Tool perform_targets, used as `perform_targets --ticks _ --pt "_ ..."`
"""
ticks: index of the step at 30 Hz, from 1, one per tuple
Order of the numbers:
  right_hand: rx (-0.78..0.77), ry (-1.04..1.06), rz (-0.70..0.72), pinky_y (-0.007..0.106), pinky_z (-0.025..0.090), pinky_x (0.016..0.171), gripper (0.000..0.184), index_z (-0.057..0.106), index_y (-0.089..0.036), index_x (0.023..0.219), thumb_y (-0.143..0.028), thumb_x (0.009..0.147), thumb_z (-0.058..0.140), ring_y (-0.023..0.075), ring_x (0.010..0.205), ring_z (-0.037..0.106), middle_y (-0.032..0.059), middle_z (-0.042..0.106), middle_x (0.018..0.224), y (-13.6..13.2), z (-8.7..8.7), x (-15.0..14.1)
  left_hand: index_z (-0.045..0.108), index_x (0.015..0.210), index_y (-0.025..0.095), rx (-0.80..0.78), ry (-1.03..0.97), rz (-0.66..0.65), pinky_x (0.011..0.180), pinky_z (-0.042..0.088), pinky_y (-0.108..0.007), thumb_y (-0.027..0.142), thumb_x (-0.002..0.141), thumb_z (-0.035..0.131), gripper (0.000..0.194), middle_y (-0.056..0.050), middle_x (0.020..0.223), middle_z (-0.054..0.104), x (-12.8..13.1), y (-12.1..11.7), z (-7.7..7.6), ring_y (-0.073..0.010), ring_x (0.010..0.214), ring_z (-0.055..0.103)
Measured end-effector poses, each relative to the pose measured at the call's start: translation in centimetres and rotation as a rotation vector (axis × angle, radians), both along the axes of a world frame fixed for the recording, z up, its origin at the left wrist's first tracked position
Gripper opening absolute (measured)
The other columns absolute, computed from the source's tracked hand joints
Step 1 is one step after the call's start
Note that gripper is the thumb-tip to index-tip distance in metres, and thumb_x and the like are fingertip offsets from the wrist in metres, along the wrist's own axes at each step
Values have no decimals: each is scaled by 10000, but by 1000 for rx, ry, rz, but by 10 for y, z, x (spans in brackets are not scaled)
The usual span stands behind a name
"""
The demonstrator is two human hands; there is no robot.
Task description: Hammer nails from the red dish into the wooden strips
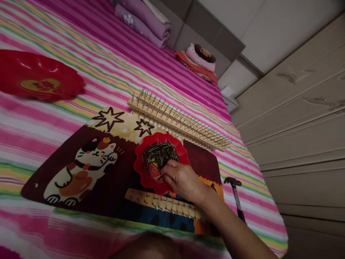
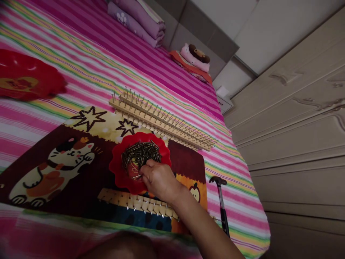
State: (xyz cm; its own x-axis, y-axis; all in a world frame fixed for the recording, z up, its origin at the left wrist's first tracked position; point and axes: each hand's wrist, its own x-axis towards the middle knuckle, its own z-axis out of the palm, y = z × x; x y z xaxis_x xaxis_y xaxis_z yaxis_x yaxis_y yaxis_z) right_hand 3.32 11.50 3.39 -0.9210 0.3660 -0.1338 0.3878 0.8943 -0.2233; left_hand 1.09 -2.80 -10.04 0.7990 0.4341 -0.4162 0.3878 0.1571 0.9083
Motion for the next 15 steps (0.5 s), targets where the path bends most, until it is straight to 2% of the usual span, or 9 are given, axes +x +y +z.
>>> perform_targets --ticks 9,11,15 --pt "104 -92 42 261 405 600 170 571 -143 859 -165 898 408 146 688 519 56 569 813 -1 4 -1 541 1155 185 -4 -9 -18 836 503 -395 354 857 535 343 -79 1176 562 -2 1 7 -193 1005 572" --pt "49 -48 39 265 419 626 176 568 -144 870 -158 902 396 146 696 522 60 570 825 -2 7 0 543 1153 188 -3 -9 -16 836 504 -392 355 858 534 339 -78 1175 563 -3 1 8 -192 1003 572" --pt "-209 143 1 225 439 697 153 571 -169 947 -181 914 422 118 771 556 36 589 866 -4 11 4 538 1158 178 2 -6 -5 832 505 -398 355 858 534 348 -81 1172 563 -3 1 9 -193 998 574"
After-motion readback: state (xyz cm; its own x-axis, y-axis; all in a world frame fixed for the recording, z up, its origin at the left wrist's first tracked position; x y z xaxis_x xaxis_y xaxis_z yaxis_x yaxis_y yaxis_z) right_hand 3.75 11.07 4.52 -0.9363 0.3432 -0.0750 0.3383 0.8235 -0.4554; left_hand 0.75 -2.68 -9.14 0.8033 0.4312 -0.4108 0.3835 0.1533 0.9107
